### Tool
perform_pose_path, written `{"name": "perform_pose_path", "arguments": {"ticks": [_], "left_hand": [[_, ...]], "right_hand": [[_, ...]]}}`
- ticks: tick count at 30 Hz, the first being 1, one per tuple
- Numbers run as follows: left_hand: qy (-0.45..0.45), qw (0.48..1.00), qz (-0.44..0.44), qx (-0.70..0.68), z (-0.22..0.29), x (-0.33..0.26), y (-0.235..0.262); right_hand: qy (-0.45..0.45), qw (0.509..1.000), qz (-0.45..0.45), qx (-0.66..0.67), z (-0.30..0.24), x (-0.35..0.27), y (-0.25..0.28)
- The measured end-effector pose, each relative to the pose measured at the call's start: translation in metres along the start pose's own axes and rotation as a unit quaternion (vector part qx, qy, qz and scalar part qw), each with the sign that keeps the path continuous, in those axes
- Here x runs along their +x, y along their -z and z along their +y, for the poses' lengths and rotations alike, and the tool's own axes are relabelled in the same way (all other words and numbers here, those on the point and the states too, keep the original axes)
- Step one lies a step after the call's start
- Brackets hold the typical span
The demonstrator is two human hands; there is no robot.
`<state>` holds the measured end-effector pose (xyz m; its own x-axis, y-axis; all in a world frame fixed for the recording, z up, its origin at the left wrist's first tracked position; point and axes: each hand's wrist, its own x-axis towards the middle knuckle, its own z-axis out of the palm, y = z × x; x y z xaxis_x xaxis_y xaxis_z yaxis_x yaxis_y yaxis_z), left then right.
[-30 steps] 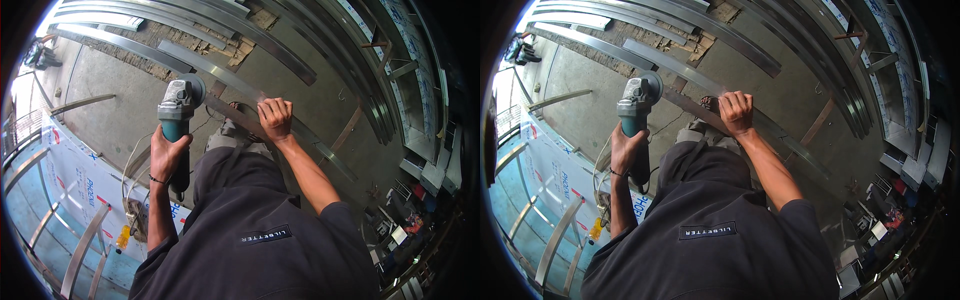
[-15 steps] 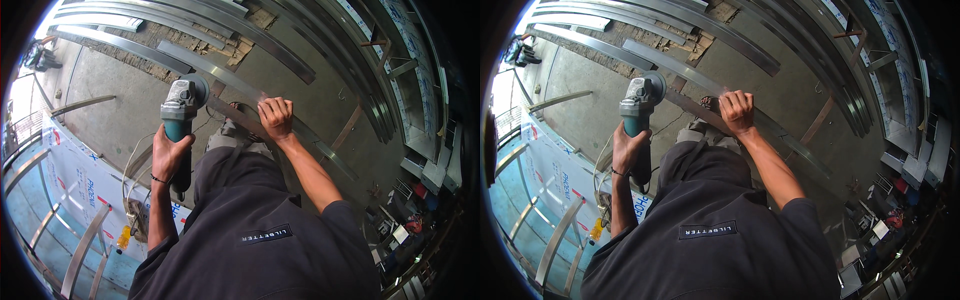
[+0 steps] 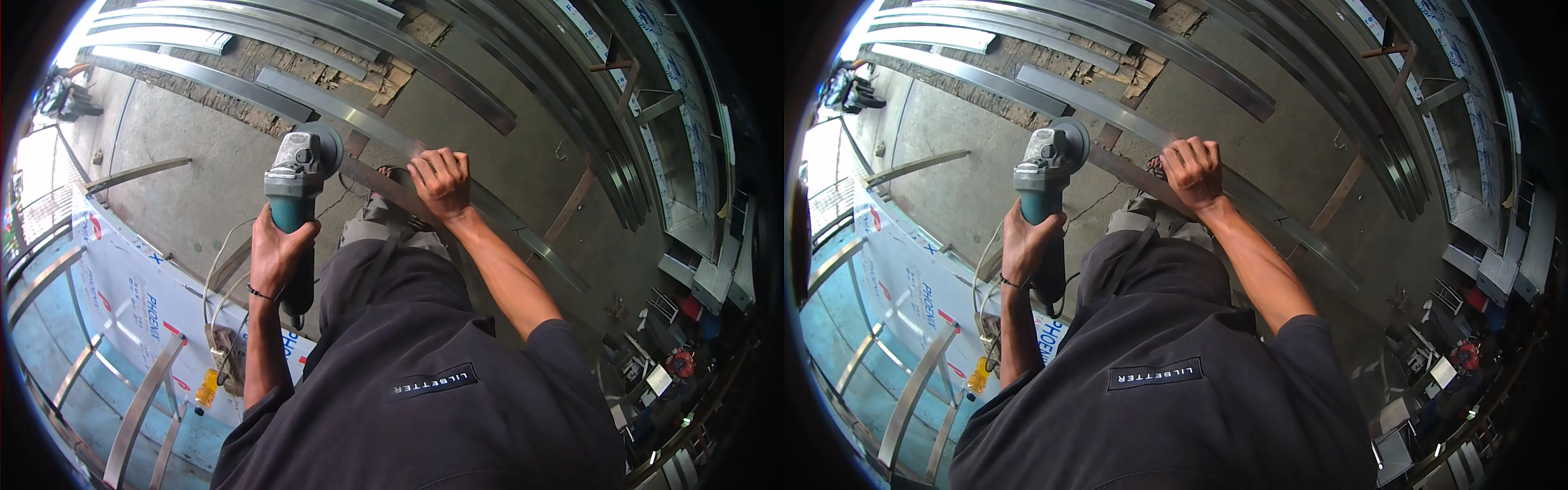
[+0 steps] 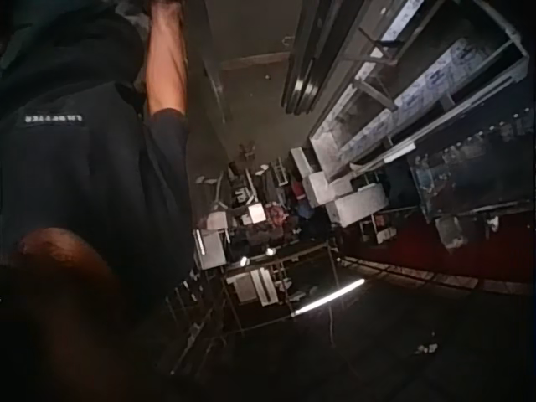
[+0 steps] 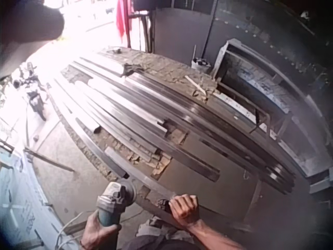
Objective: The person receives an angle grinder, touches a metal strip by hand, and grinds the metal strip using the angle grinder.
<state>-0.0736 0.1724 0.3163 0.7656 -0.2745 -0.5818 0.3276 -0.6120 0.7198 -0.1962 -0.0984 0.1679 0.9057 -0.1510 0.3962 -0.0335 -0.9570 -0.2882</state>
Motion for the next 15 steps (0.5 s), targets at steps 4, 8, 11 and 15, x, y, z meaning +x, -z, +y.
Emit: {"name": "perform_pose_path", "arguments": {"ticks": [4, 8, 11, 15], "left_hand": [[-0.004, 1.000, -0.003, 0.003, -0.002, 0.001, -0.001], [-0.004, 1.000, 0.002, 0.015, -0.007, 0.000, 0.001], [-0.002, 1.000, 0.001, 0.007, -0.009, 0.001, 0.002], [0.005, 1.000, -0.011, -0.006, -0.006, 0.004, 0.002]], "right_hand": [[0.011, 1.000, -0.018, -0.020, 0.002, 0.000, -0.003], [-0.228, 0.961, 0.049, 0.151, -0.031, -0.010, 0.023], [-0.703, 0.504, 0.060, 0.498, -0.050, -0.021, 0.050], [-0.775, 0.314, 0.152, 0.527, -0.027, -0.061, 0.035]]}}
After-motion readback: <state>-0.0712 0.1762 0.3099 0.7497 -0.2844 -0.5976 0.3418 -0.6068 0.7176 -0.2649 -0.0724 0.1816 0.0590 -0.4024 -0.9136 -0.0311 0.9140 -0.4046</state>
